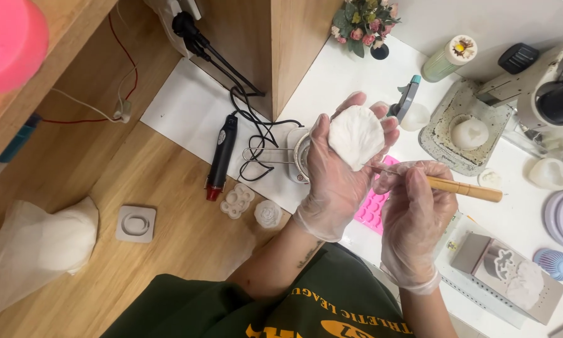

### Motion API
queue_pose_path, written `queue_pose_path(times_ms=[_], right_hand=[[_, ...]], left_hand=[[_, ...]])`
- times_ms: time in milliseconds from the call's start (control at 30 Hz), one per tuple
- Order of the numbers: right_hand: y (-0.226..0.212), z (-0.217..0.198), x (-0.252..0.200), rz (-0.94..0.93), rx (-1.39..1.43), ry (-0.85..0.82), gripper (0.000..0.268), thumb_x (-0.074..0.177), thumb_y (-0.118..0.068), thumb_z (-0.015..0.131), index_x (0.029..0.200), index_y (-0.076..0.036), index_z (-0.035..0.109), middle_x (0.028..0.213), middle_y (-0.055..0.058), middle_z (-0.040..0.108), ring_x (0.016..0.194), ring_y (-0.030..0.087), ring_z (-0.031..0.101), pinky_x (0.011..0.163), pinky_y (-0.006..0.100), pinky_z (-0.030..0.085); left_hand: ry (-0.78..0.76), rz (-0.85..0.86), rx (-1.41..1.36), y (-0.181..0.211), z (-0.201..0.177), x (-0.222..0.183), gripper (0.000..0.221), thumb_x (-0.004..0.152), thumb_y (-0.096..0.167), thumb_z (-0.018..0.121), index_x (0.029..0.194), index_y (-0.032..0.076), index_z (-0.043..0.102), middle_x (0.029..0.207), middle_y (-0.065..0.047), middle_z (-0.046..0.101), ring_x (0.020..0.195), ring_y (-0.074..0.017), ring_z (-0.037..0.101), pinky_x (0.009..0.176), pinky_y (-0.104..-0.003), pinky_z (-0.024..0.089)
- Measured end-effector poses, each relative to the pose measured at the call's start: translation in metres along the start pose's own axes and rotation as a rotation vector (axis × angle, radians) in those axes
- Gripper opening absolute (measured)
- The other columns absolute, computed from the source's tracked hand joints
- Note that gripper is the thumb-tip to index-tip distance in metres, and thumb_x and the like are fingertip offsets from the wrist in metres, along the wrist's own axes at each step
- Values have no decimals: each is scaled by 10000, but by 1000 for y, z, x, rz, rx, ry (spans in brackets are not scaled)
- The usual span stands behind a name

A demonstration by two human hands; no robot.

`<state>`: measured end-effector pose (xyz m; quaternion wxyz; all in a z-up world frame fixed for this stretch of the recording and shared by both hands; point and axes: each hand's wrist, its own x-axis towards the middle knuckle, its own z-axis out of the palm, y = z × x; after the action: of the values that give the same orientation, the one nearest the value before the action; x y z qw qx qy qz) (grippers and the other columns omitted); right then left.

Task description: Refining and carving details on a wax flower decoration using a sculpting tool.

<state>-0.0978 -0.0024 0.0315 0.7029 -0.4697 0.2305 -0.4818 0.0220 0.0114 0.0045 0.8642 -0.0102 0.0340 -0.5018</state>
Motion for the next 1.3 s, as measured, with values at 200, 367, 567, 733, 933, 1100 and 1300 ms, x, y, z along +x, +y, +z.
queue_pose_path(times_ms=[200, 367, 567, 733, 933, 1100, 1300], right_hand=[[1, -2, 2, 24, 11, 8, 82, 1122, -87, 603, 1109, -13, 570, 1001, 109, 666, 902, 186, 656, 904, 331, 554], [-2, 0, 2, 56, 17, 3, 80, 1117, -79, 606, 1117, -8, 569, 1031, 107, 664, 929, 182, 654, 935, 319, 546], [-3, -1, 2, 56, -1, -22, 90, 1121, -92, 607, 1116, -12, 565, 985, 109, 666, 949, 183, 658, 936, 322, 548], [0, -7, 2, -79, 13, -10, 93, 1148, -102, 607, 1121, -30, 555, 968, 121, 667, 854, 188, 658, 852, 331, 555], [-1, -8, 1, -87, 37, -12, 109, 1175, -111, 602, 1132, -33, 539, 973, 115, 656, 863, 201, 659, 986, 438, 572], [-3, -4, -2, -119, 20, -5, 120, 1182, -122, 602, 1132, -33, 538, 958, 129, 659, 866, 197, 657, 1007, 453, 572], [-4, -4, -2, -99, 12, -25, 134, 1178, -129, 600, 1122, -28, 531, 948, 126, 657, 874, 205, 658, 1043, 469, 567]], left_hand=[[-21, 8, 28, 1, 2, -1, 587, 1135, 528, 438, 1510, 78, 479, 1385, -188, 572, 1219, -326, 619, 1144, -451, 491], [-33, 29, 91, 0, 7, -3, 609, 1134, 547, 431, 1522, 81, 477, 1397, -186, 570, 1220, -319, 617, 1120, -443, 491], [-25, 37, 102, -3, 9, 0, 617, 1128, 554, 424, 1523, 83, 474, 1398, -185, 569, 1228, -320, 613, 1128, -452, 482], [-50, 51, 83, -3, 12, 2, 608, 1143, 538, 425, 1525, 67, 475, 1397, -206, 566, 1234, -340, 610, 1161, -469, 471], [-75, 47, 59, -7, 12, 0, 593, 1155, 524, 425, 1515, 55, 477, 1392, -218, 565, 1240, -349, 613, 1174, -477, 464], [-102, 42, 57, -8, 10, -2, 573, 1174, 518, 424, 1489, 42, 474, 1363, -216, 565, 1250, -349, 613, 1187, -473, 464], [-74, 31, 99, -8, 16, -4, 605, 1149, 533, 422, 1529, 65, 479, 1398, -201, 571, 1231, -337, 618, 1160, -466, 474]])
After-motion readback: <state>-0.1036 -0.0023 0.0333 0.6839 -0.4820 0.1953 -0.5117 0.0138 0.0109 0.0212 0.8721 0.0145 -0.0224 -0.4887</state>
